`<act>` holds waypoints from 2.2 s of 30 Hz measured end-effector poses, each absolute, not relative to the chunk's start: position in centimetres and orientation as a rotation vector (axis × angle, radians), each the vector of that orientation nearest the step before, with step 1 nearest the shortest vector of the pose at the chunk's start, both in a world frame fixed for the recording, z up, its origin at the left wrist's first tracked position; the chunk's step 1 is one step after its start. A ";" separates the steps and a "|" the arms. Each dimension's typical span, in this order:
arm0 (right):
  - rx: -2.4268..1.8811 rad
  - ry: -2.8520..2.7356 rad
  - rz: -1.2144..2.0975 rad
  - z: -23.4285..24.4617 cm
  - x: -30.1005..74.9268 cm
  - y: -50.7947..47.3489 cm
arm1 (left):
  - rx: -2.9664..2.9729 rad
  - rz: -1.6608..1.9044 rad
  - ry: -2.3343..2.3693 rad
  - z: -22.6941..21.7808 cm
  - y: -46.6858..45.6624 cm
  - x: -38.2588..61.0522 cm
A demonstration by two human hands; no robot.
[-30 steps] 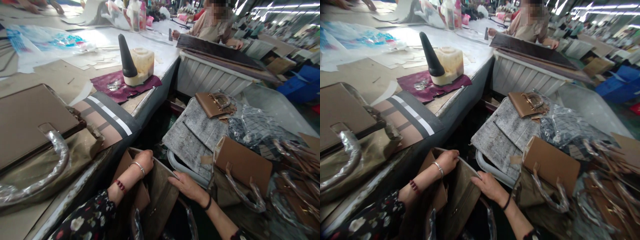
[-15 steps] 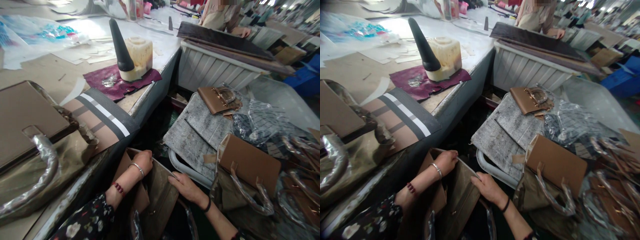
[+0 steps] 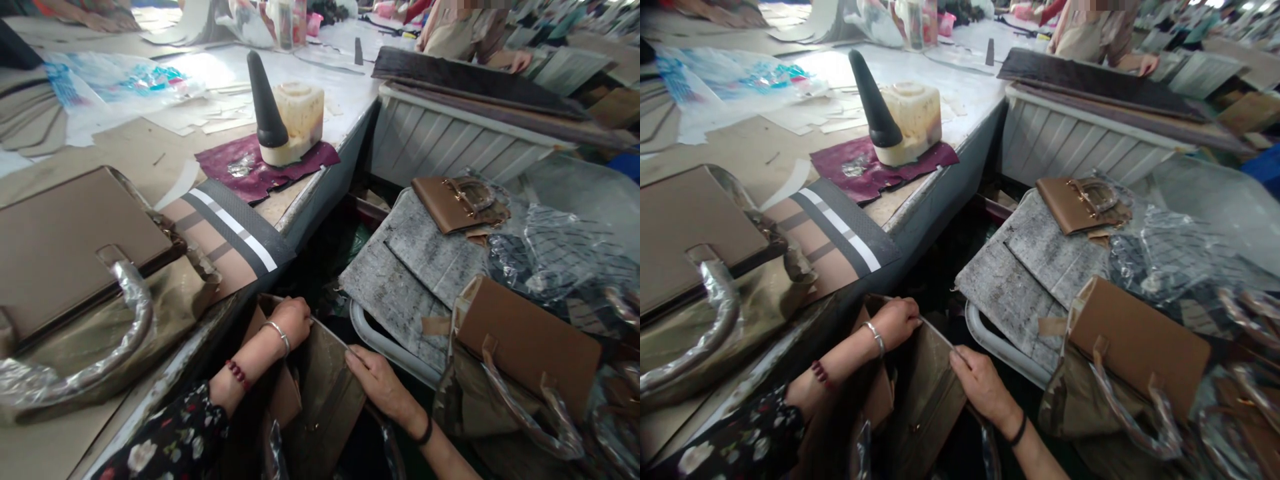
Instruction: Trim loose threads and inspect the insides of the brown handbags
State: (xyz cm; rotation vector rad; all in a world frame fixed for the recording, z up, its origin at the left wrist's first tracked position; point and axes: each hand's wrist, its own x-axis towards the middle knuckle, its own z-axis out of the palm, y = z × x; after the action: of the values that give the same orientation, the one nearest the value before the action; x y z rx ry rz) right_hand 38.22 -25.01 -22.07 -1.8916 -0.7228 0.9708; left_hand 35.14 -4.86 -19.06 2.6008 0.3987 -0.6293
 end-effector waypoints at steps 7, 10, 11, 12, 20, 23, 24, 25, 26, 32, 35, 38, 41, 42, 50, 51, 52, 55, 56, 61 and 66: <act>-1.791 -0.691 1.036 -21.7 39.2 -24.4 | 2.619 -0.617 0.398 -19.2 -4.9 35.1; -1.853 -0.690 1.083 -22.2 39.6 -24.2 | 2.616 -0.630 0.411 -19.2 -4.9 35.2; -1.857 -0.686 1.105 -22.4 39.8 -24.1 | 2.615 -0.631 0.417 -19.2 -5.0 35.2; -1.854 -0.682 1.128 -22.6 39.9 -24.1 | 2.616 -0.627 0.422 -19.2 -5.0 35.1; -1.877 -0.701 1.267 -23.3 41.1 -23.1 | 2.620 -0.579 0.489 -19.4 -5.2 34.8; -1.918 -0.764 1.280 -23.5 41.5 -22.7 | 2.617 -0.587 0.490 -19.5 -5.2 34.8; -1.926 -0.794 1.281 -23.5 41.6 -22.5 | 2.617 -0.586 0.489 -19.5 -5.2 34.8; -1.927 -0.822 1.287 -23.6 41.8 -22.4 | 2.618 -0.582 0.490 -19.5 -5.2 34.8; -1.923 -0.849 1.295 -23.6 41.9 -22.2 | 2.618 -0.577 0.493 -19.6 -5.2 34.8; -1.923 -0.981 1.314 -23.5 42.7 -20.9 | 2.628 -0.566 0.515 -19.7 -5.0 34.7; -1.938 -1.061 1.286 -23.5 43.0 -20.0 | 2.635 -0.570 0.530 -19.7 -4.8 34.7; -1.996 -1.133 1.231 -23.8 43.2 -19.3 | 2.645 -0.575 0.566 -19.9 -4.7 34.7; -2.054 -1.137 1.179 -24.1 43.0 -18.7 | 2.653 -0.584 0.596 -20.1 -4.6 34.8; -2.068 -1.130 1.159 -24.1 42.9 -18.5 | 2.655 -0.592 0.600 -20.2 -4.6 34.8; -2.038 -1.126 1.082 -23.9 42.3 -18.4 | 2.695 -0.661 0.549 -19.5 -4.0 35.1; -2.016 -1.129 1.091 -23.9 42.2 -18.6 | 2.701 -0.670 0.545 -19.2 -3.9 35.1; -1.996 -1.134 1.102 -23.9 42.2 -18.9 | 2.706 -0.681 0.542 -19.0 -3.7 35.1; -1.925 -1.116 1.141 -23.9 42.0 -19.5 | 2.705 -0.732 0.520 -18.4 -3.5 34.9; -1.896 -1.099 1.154 -23.8 42.0 -19.6 | 2.707 -0.746 0.507 -18.1 -3.6 34.8; -1.834 -1.008 1.190 -23.9 41.8 -20.2 | 2.804 -0.736 0.495 -17.2 -4.6 33.9; -1.820 -0.966 1.207 -24.1 41.5 -20.7 | 2.839 -0.676 0.433 -17.3 -3.9 33.4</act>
State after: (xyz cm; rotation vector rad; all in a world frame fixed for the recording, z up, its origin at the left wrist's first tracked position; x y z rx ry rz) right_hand 41.49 -20.69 -24.13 -1.8195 -0.9663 1.2065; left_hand 33.43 -3.86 -17.32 2.8386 0.4335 -0.6764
